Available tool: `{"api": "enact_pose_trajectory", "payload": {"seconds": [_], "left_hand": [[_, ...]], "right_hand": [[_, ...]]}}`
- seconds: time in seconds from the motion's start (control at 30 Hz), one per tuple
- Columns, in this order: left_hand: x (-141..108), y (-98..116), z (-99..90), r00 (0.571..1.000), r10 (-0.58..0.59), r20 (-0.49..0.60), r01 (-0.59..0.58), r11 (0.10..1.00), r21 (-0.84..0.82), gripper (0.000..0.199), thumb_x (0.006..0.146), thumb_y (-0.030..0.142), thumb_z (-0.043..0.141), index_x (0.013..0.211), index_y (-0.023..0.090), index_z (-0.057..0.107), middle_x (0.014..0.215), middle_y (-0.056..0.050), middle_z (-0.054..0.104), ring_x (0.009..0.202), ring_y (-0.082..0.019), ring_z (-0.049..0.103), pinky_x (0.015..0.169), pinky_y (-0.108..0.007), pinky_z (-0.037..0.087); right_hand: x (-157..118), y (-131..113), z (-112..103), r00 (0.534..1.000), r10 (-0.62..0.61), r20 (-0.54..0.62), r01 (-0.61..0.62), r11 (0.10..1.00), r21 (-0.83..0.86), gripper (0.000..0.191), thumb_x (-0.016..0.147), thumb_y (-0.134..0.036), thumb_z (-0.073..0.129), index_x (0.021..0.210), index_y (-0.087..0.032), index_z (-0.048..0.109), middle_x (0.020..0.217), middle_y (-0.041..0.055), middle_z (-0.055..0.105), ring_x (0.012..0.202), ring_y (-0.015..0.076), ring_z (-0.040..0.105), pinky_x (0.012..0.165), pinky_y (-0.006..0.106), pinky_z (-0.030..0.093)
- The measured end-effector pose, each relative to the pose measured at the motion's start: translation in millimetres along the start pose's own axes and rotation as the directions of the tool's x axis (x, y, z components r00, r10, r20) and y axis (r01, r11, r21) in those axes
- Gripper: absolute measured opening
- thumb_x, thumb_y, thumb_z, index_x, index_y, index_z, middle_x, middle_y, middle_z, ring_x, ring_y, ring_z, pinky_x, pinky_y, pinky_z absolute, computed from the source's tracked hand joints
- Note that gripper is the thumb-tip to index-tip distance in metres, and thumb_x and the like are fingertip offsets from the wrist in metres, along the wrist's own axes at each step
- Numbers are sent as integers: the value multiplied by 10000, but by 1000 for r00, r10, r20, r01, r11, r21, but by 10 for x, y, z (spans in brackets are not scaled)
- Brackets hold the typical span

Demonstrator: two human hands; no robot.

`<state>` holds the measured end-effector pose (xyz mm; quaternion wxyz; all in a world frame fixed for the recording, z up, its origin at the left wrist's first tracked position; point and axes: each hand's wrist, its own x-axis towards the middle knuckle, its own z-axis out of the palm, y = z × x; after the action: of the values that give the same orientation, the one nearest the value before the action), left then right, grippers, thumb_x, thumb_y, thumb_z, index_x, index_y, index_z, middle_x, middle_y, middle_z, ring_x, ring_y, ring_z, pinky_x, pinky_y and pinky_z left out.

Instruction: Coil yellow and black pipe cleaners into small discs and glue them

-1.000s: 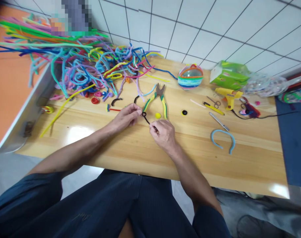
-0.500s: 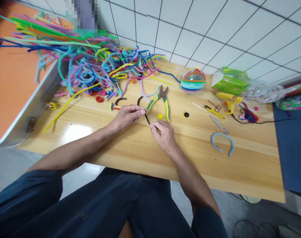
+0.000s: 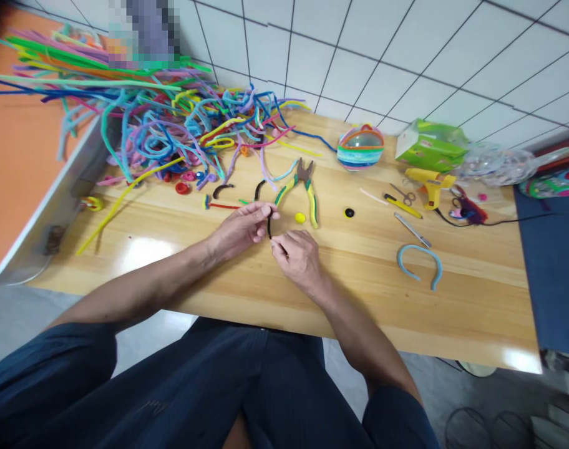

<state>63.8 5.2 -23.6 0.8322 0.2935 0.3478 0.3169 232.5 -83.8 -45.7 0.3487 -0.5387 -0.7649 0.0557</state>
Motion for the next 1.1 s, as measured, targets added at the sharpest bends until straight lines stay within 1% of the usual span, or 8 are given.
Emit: {"api": "enact_pose_trajectory", "payload": {"seconds": [0.13, 0.37, 0.47, 0.57, 0.73, 0.93, 1.0, 1.1], "left_hand": [[-4, -19, 23, 996, 23, 83, -31, 995, 95, 517, 675, 464, 1005, 982, 168, 712, 927, -40, 830, 471, -48, 554, 421, -190, 403], [9, -33, -20, 993, -5, 119, -27, 964, 264, 325, 803, 416, 896, 859, 166, 696, 695, 25, 699, 434, -53, 507, 412, -197, 387], [-30, -39, -1, 984, -81, 160, 15, 927, 375, 273, 829, 387, 848, 826, 178, 673, 650, 31, 663, 434, -61, 488, 429, -204, 386], [-79, -45, 17, 977, -72, 203, -38, 869, 494, 224, 871, 379, 774, 835, 178, 685, 628, 39, 623, 478, -72, 469, 468, -208, 362], [-110, -32, -17, 963, 111, 246, -249, 716, 653, 191, 906, 349, 662, 829, 178, 696, 643, 44, 557, 595, -102, 452, 568, -230, 339], [-113, -17, -70, 922, 162, 353, -383, 531, 756, 190, 941, 318, 625, 819, 187, 689, 700, 19, 597, 668, -129, 507, 651, -252, 375], [-130, -5, -56, 907, 189, 377, -419, 503, 756, 225, 974, 338, 605, 828, 187, 688, 724, 10, 614, 689, -135, 528, 674, -260, 391], [-158, 12, -26, 893, 220, 393, -448, 523, 725, 277, 1014, 392, 587, 855, 188, 687, 740, 7, 607, 701, -138, 524, 685, -267, 400]], "right_hand": [[7, 20, -56, 988, 140, -68, -137, 990, 38, 235, 1066, -246, 591, 865, -257, 713, 788, 29, 763, 742, 196, 682, 746, 364, 512], [74, 78, -150, 956, 295, 5, -279, 900, 335, 228, 1069, -438, 606, 1009, -245, 712, 933, 47, 807, 847, 213, 736, 787, 368, 559], [82, 101, -143, 933, 358, 39, -342, 850, 401, 290, 1073, -480, 575, 950, -241, 682, 882, 36, 781, 813, 200, 719, 751, 343, 544], [74, 108, -123, 915, 397, 66, -389, 829, 401, 254, 1052, -418, 580, 891, -239, 662, 805, 15, 736, 751, 184, 679, 719, 331, 516], [68, 145, -152, 923, 373, 94, -380, 848, 370, 122, 949, -243, 599, 840, -243, 653, 770, -9, 717, 703, 171, 637, 689, 314, 503], [88, 183, -253, 976, 122, 183, -152, 974, 166, 176, 937, -149, 559, 831, -245, 661, 738, 2, 672, 703, 184, 598, 708, 337, 465], [88, 157, -271, 978, 122, 170, -148, 978, 146, 218, 976, -161, 540, 809, -246, 652, 724, 2, 661, 702, 184, 595, 710, 340, 457], [81, 105, -282, 974, 203, 100, -221, 952, 210, 255, 1016, -208, 535, 788, -250, 643, 724, -5, 659, 676, 174, 591, 683, 332, 454]]}}
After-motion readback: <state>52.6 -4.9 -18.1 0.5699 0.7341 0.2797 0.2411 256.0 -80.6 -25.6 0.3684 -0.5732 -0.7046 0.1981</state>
